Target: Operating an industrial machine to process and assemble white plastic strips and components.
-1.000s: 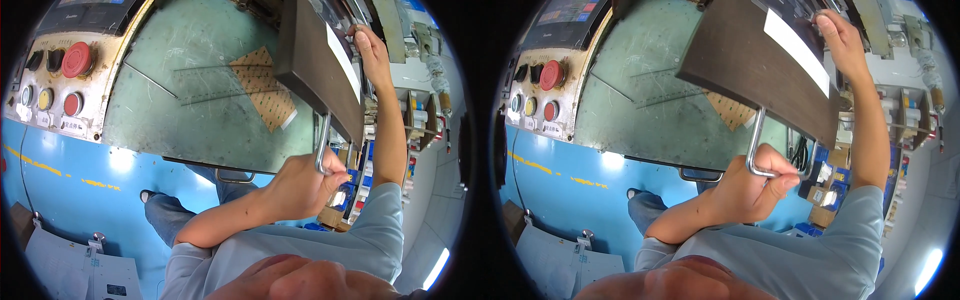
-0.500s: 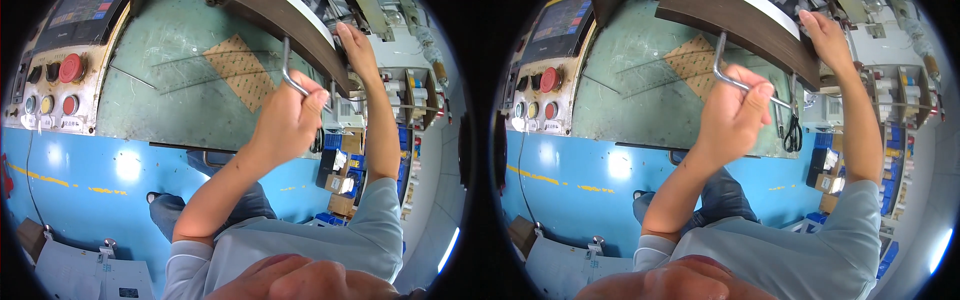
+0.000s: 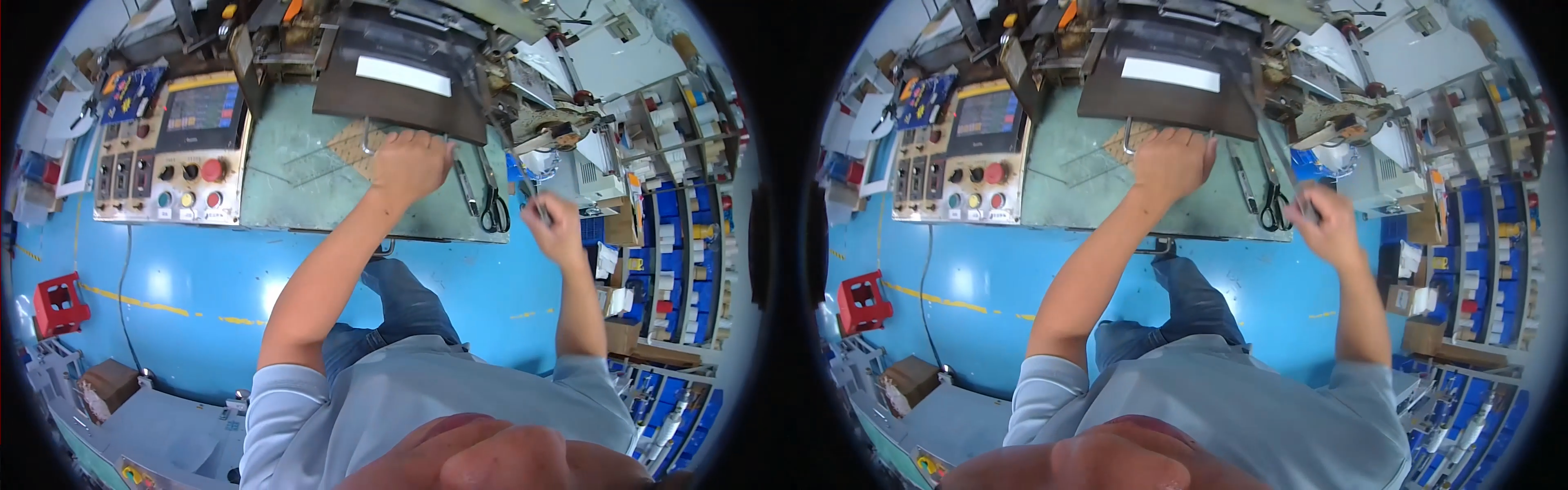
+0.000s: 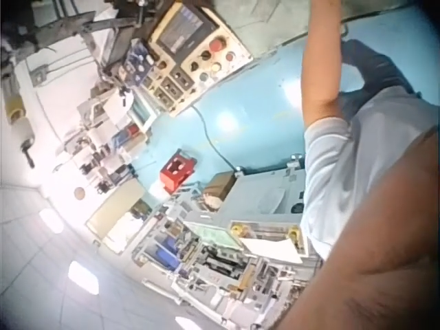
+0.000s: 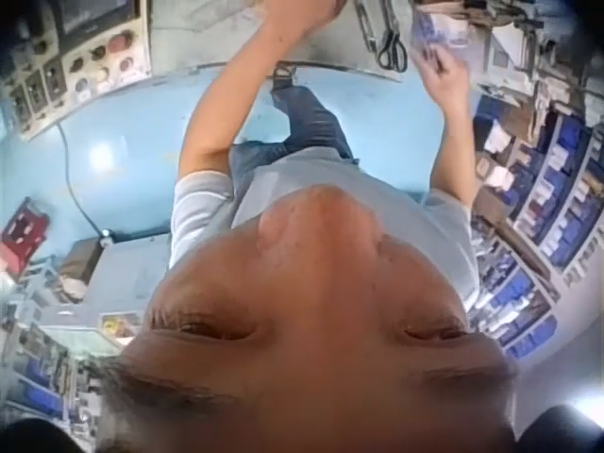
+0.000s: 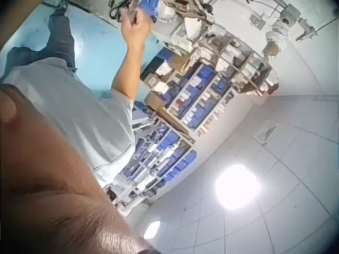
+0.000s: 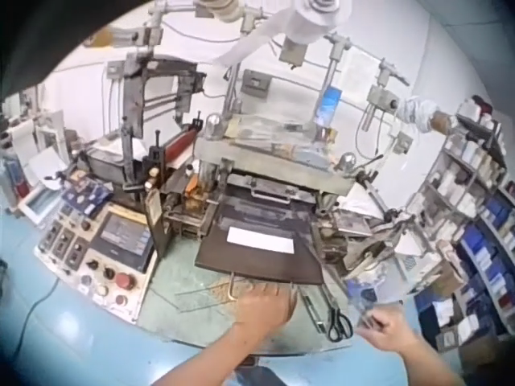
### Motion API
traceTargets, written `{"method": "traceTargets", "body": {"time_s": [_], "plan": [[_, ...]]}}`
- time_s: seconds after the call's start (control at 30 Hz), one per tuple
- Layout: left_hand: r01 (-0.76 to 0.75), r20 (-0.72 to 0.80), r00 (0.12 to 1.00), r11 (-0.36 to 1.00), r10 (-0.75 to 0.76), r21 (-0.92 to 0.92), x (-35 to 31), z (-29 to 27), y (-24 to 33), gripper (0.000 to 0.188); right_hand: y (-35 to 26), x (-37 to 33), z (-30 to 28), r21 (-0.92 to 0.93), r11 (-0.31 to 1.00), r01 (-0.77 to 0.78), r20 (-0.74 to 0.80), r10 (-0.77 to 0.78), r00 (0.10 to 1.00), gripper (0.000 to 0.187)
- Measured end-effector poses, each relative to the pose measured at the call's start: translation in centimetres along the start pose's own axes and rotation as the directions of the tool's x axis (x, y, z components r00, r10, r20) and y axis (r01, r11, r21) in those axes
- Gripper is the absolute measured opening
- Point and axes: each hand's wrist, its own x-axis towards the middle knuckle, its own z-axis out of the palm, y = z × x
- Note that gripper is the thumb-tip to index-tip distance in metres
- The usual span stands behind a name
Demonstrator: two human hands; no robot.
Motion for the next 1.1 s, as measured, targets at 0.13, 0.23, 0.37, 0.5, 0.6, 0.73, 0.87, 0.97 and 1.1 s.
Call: {"method": "traceTargets", "body": {"time_s": [0.13,0.23,0.37,0.5,0.6,0.73,0.87,0.97,1.1], "plan": [[0.029,0.035,0.999,0.996,-0.032,0.081,1.3,0.6,-0.6,0.032,0.1,-7.2,-0.5,0.243,0.958,-0.151,-0.097,0.179,0.979,0.008],[0.023,0.08,0.996,0.995,-0.031,0.098,2.0,0.9,-0.8,0.031,1.1,-9.4,0.1,0.369,0.913,-0.176,-0.191,0.26,0.947,0.004],[0.016,0.107,0.994,0.993,-0.03,0.121,3.4,1.3,-1.0,0.033,1.9,-10.3,1.3,0.563,0.808,-0.173,-0.27,0.377,0.886,0.006],[0.014,0.113,0.993,0.99,-0.03,0.142,4.2,2.4,-1.9,0.034,1.3,-9.8,1.6,0.649,0.735,-0.199,-0.327,0.505,0.799,0.008],[0.021,0.127,0.991,0.99,-0.039,0.141,4.8,2.9,-2.3,0.034,2.3,-10.4,2.4,0.63,0.751,-0.2,-0.347,0.502,0.792,0.012],[0.083,0.199,0.974,0.988,-0.109,0.133,6.5,4.0,-3.2,0.035,1.9,-10.5,3.6,0.672,0.691,-0.268,-0.335,0.606,0.722,0.022],[0.057,0.201,0.977,0.994,-0.075,0.093,7.6,5.1,-3.9,0.036,2.1,-10.3,5.2,0.744,0.61,-0.274,-0.307,0.676,0.67,0.021],[0.069,0.21,0.973,0.989,-0.096,0.133,8.5,6.0,-4.7,0.036,2.0,-9.2,6.3,0.814,0.524,-0.252,-0.281,0.734,0.619,0.021],[0.055,0.252,0.963,0.988,-0.09,0.145,9.5,7.2,-5.8,0.037,2.3,-6.1,7.9,0.867,0.435,-0.242,-0.257,0.807,0.531,0.029]]}}
